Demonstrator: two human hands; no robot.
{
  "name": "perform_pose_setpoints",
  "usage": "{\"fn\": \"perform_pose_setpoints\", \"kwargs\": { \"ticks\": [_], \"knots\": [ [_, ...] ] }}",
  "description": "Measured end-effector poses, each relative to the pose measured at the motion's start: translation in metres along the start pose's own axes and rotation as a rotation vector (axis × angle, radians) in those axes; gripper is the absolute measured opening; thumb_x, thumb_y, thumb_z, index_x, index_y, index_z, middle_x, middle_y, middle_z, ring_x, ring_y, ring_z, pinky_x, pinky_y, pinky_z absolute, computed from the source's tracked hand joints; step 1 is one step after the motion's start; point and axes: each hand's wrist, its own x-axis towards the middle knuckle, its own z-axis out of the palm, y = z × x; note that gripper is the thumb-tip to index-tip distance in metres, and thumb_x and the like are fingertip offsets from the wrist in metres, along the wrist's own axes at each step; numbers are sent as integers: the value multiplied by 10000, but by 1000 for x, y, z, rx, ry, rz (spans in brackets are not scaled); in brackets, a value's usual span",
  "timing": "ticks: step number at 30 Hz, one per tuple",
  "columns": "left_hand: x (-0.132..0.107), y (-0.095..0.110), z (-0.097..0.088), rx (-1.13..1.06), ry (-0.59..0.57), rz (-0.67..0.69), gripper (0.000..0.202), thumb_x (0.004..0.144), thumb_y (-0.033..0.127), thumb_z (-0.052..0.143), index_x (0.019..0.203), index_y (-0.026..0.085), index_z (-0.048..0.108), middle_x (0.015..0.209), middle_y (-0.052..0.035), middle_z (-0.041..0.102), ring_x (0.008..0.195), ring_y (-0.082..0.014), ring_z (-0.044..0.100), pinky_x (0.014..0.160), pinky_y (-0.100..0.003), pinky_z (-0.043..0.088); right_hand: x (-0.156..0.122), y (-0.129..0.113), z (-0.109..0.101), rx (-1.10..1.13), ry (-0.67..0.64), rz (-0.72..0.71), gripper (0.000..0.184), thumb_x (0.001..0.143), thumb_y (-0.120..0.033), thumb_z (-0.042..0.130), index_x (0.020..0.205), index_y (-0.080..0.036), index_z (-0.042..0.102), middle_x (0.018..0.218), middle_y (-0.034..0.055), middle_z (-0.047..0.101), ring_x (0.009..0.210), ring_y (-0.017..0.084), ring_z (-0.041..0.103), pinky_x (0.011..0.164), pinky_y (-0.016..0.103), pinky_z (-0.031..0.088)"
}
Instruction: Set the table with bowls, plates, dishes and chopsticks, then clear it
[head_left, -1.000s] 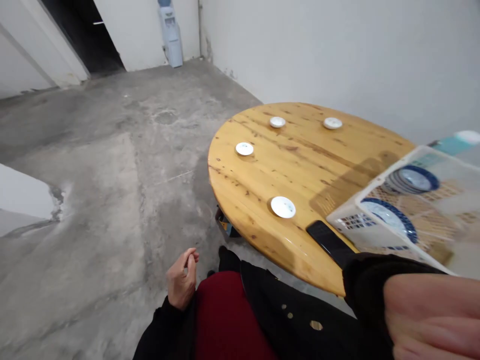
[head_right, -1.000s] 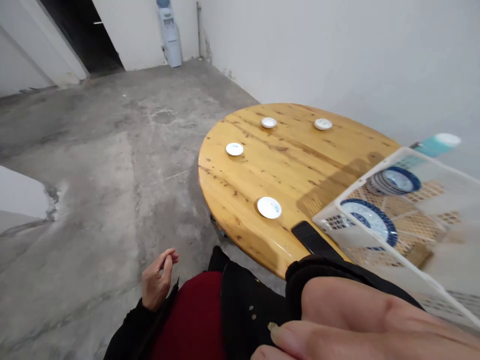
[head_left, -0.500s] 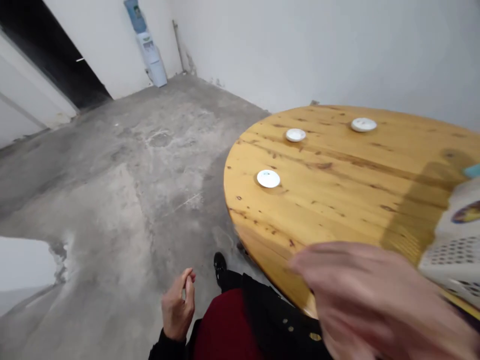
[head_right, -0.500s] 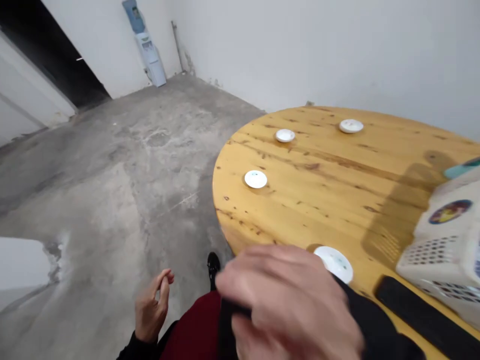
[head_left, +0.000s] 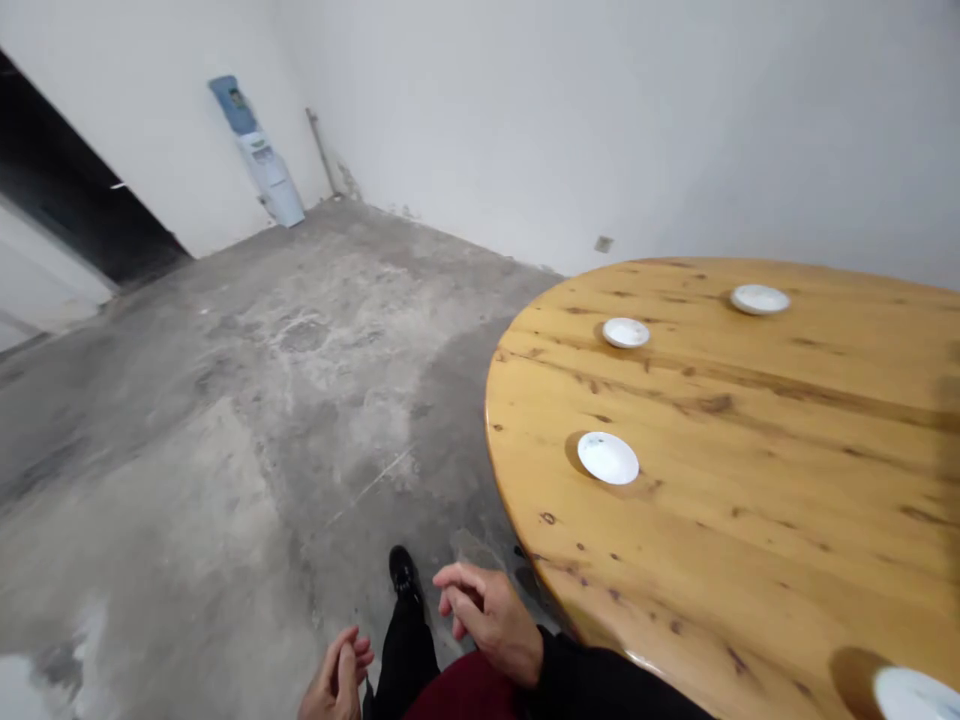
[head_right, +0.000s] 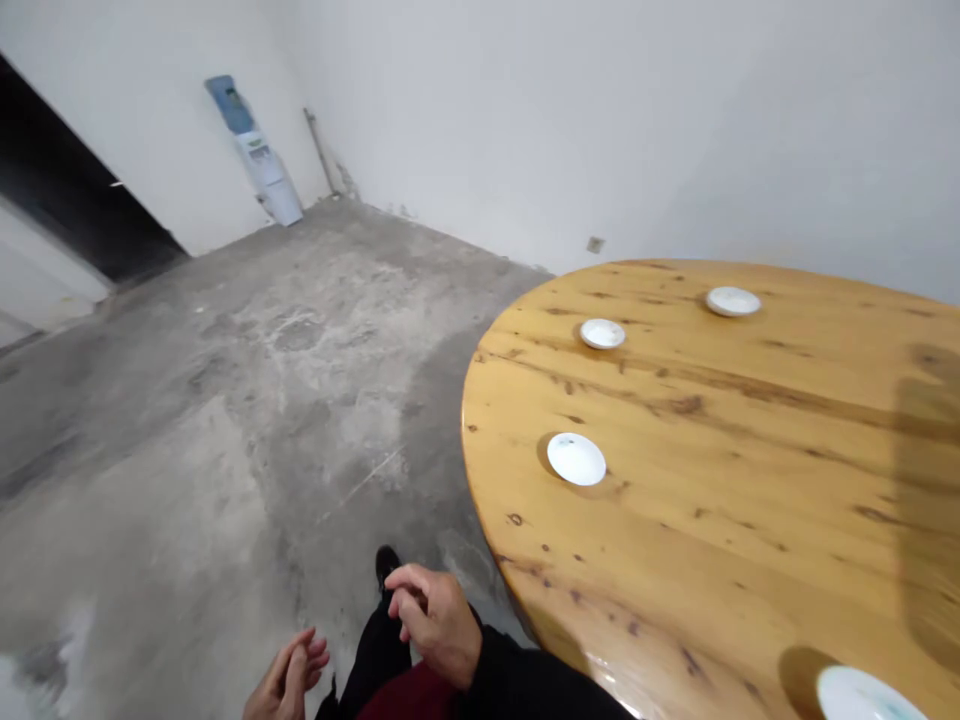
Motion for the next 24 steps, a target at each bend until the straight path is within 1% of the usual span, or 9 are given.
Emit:
{"fn": "perform_pose_setpoints", "kwargs": {
  "ticks": [3,7,10,12,13,15,18,21,24],
  "knots": [
    [73,35,2,7,-77,13,573,681,638,616,967,148,690,862,-109,764,837,-288,745,783,-396,627,49,-14,-2,-100,112,-52,228,833,-293,477,929,-175,645,712,10,670,512,118,618,523,221,453],
    [168,86,7,65,-207,108,563,707,617,578,992,139,671,900,-125,753,862,-279,737,835,-416,603,109,-30,-5,-216,365,-92,225,835,-264,470,949,-177,644,742,17,685,549,127,634,560,231,468],
    [232,118,14,163,-320,210,531,753,591,537,1028,153,661,939,-122,749,909,-269,728,856,-406,588,140,-36,5,-227,511,-85,222,840,-245,458,958,-183,636,757,11,686,554,124,638,580,233,472],
    [267,138,27,225,-413,278,522,769,580,524,1036,153,658,948,-129,747,915,-270,725,852,-404,582,156,-38,15,-232,576,-73,228,838,-225,451,967,-185,635,762,8,689,568,124,643,591,230,473],
    [282,149,36,243,-468,315,517,777,575,521,1040,151,657,956,-132,746,914,-270,724,843,-401,582,163,-39,20,-240,598,-66,233,835,-213,451,973,-186,637,765,6,693,580,124,647,597,228,473],
    [304,173,63,247,-578,393,499,804,557,510,1054,151,654,974,-134,745,912,-265,724,824,-388,582,178,-40,27,-260,612,-55,243,829,-187,451,976,-189,645,762,0,699,605,125,655,616,222,472],
    [319,207,114,244,-748,499,449,846,518,488,1060,161,656,984,-123,746,904,-248,724,805,-360,580,204,-43,23,-301,625,-31,240,827,-172,463,959,-192,661,752,-7,705,624,126,660,638,216,469],
    [327,237,167,278,-910,585,415,874,490,469,1072,181,662,999,-104,747,923,-232,721,817,-338,574,237,-47,3,-341,700,0,244,832,-180,476,969,-194,678,779,1,721,644,132,668,657,217,466],
    [344,262,215,334,-1050,662,418,883,491,459,1094,196,666,1004,-88,752,941,-226,720,863,-341,563,282,-53,-31,-377,750,33,260,836,-177,478,978,-199,695,807,8,739,703,145,684,689,222,463]
  ]
}}
